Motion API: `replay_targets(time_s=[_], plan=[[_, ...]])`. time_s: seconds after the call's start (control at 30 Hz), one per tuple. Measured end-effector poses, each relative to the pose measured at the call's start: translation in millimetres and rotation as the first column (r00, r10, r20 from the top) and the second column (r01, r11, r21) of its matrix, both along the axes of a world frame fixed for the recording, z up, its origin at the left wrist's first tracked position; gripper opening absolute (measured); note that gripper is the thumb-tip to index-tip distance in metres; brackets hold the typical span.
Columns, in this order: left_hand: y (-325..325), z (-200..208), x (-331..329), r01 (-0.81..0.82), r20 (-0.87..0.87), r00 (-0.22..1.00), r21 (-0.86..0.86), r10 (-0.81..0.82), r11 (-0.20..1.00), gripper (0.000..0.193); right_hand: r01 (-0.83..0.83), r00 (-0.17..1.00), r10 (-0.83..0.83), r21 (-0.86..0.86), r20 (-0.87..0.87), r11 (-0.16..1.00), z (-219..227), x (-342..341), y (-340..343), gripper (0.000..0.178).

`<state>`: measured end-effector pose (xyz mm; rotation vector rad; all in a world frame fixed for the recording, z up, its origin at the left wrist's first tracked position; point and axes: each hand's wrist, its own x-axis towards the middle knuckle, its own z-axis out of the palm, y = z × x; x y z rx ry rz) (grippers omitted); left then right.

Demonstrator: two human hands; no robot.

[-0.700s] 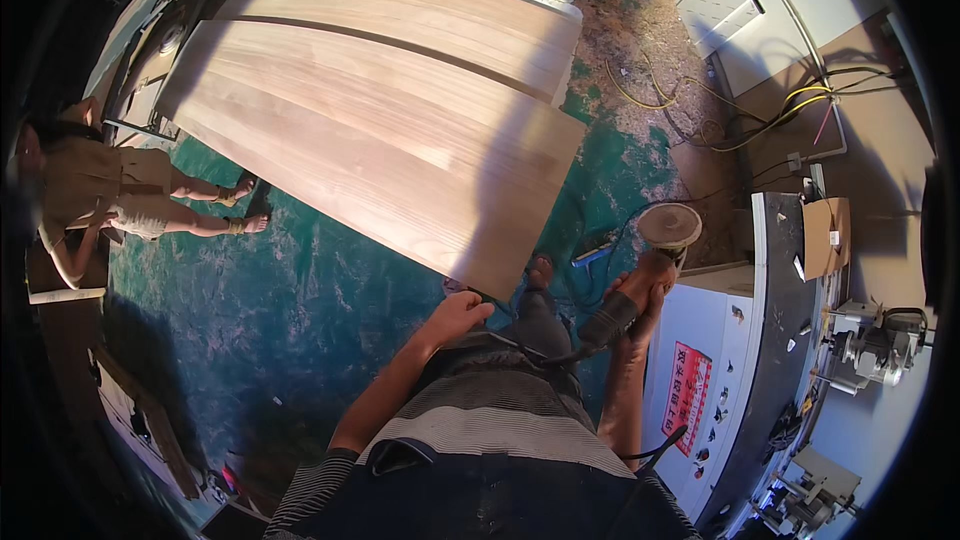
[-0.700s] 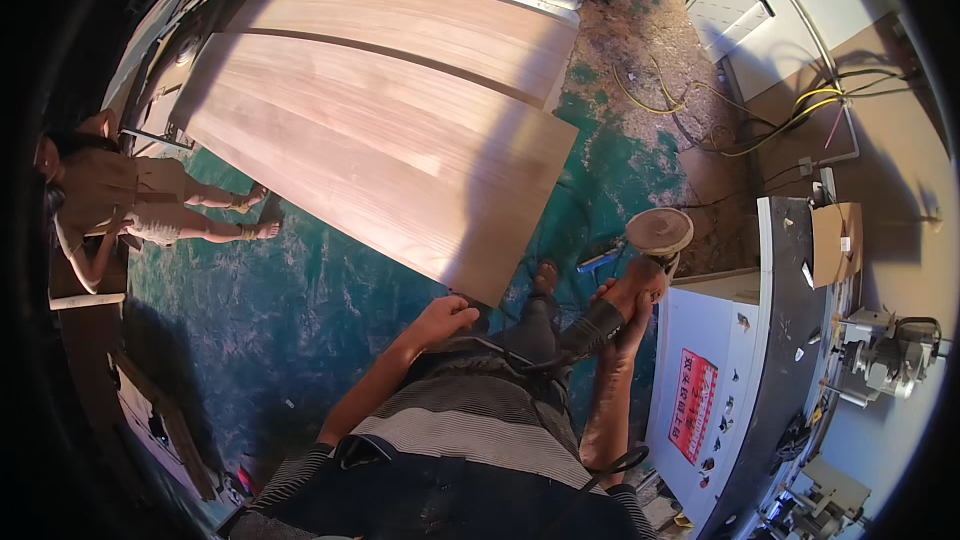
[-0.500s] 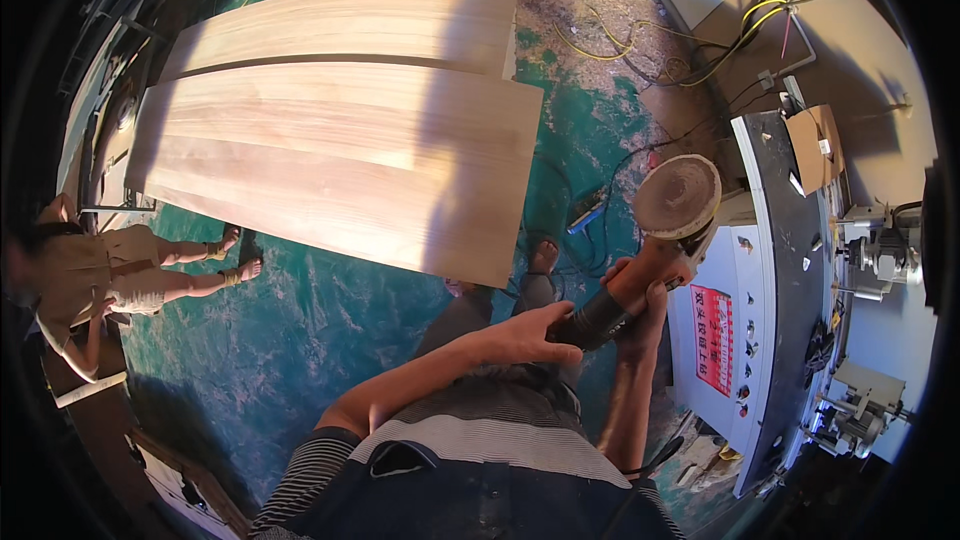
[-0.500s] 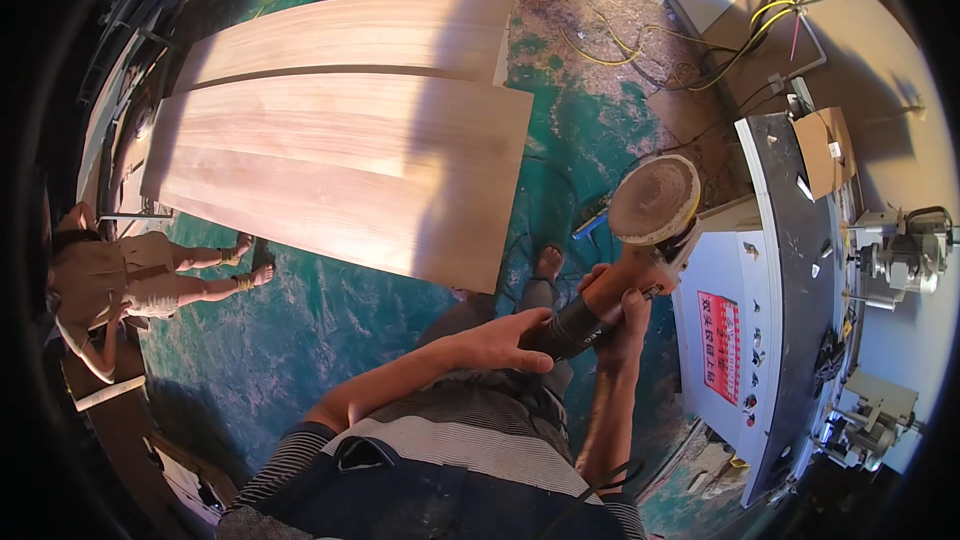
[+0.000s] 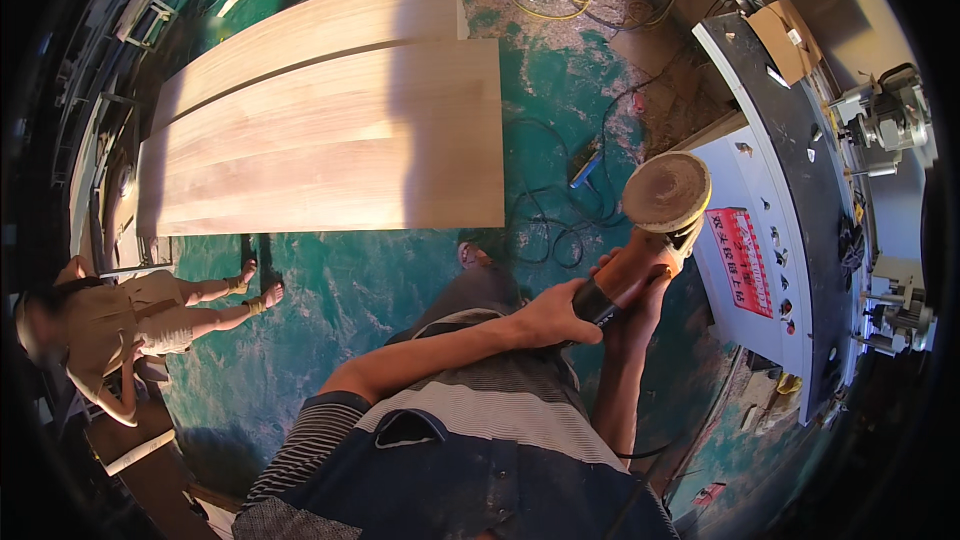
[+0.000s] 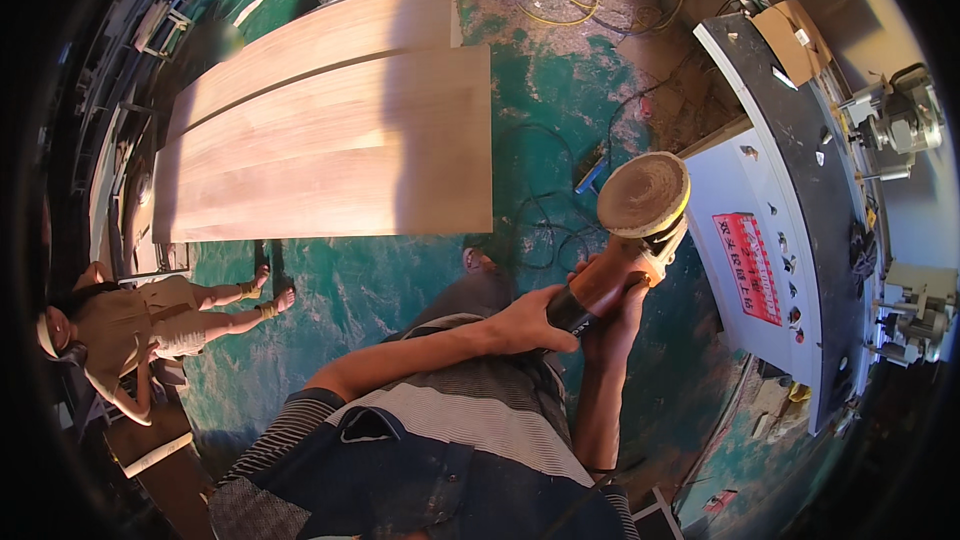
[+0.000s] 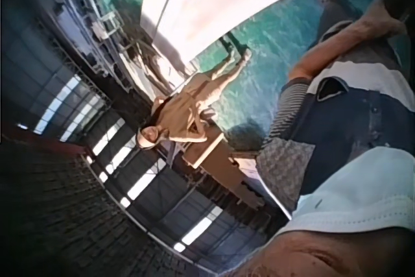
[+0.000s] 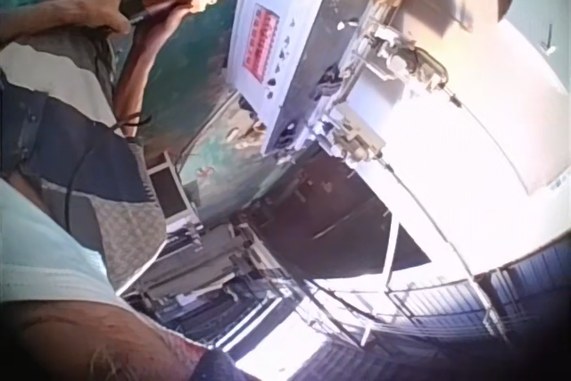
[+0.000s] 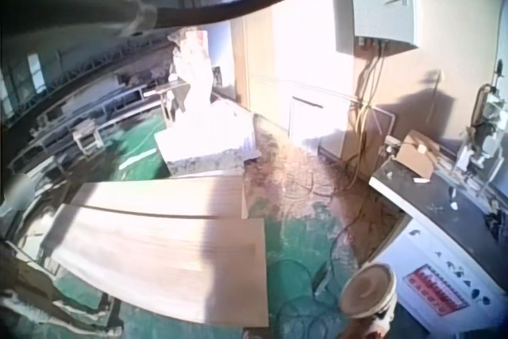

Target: The person uses an orbital sander to smooth the surface of a large wooden board. They move the sander across the board's surface and edges, occasionally pausing to adjust their grip or position.

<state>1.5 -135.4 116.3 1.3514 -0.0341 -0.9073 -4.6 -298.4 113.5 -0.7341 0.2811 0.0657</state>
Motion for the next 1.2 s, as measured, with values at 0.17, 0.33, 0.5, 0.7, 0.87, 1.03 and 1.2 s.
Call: replay_targets(time_s=[0.17, 0.33, 0.5, 0.7, 0.87, 1.03, 1.2], plan=[[-22, 2, -58, 0.044, 0.058, 0.997, 0.121, -0.051, 0.992, 0.074, 0.105, 0.994, -0.106, -0.025, -0.039, 0.994, -9, -61, -16, 0.076], [-41, 22, -102, 0.106, 0.025, 0.993, 0.208, -0.113, 0.972, 0.084, 0.183, 0.976, -0.185, -0.028, -0.114, 0.983, -6, -109, -31, 0.077], [-45, 23, -125, 0.197, 0.057, 0.973, 0.278, -0.221, 0.940, 0.088, 0.275, 0.954, -0.270, 0.021, -0.128, 0.961, -1, -141, -31, 0.076], [-30, 20, -128, 0.159, 0.115, 0.974, 0.280, -0.197, 0.947, 0.084, 0.270, 0.949, -0.267, -0.005, -0.170, 0.963, -2, -137, -18, 0.083], [3, 2, -108, 0.309, 0.038, 0.945, 0.223, -0.325, 0.925, 0.079, 0.283, 0.949, -0.265, 0.095, -0.169, 0.954, -9, -133, 10, 0.096], [55, -14, -89, 0.431, -0.189, 0.878, -0.093, -0.441, 0.898, 0.057, 0.353, 0.927, -0.332, 0.106, -0.172, 0.930, -23, -148, 67, 0.094], [100, -27, -76, 0.390, -0.249, 0.851, -0.287, -0.462, 0.875, 0.052, 0.285, 0.896, -0.263, 0.009, -0.357, 0.959, -22, -130, 106, 0.071]])
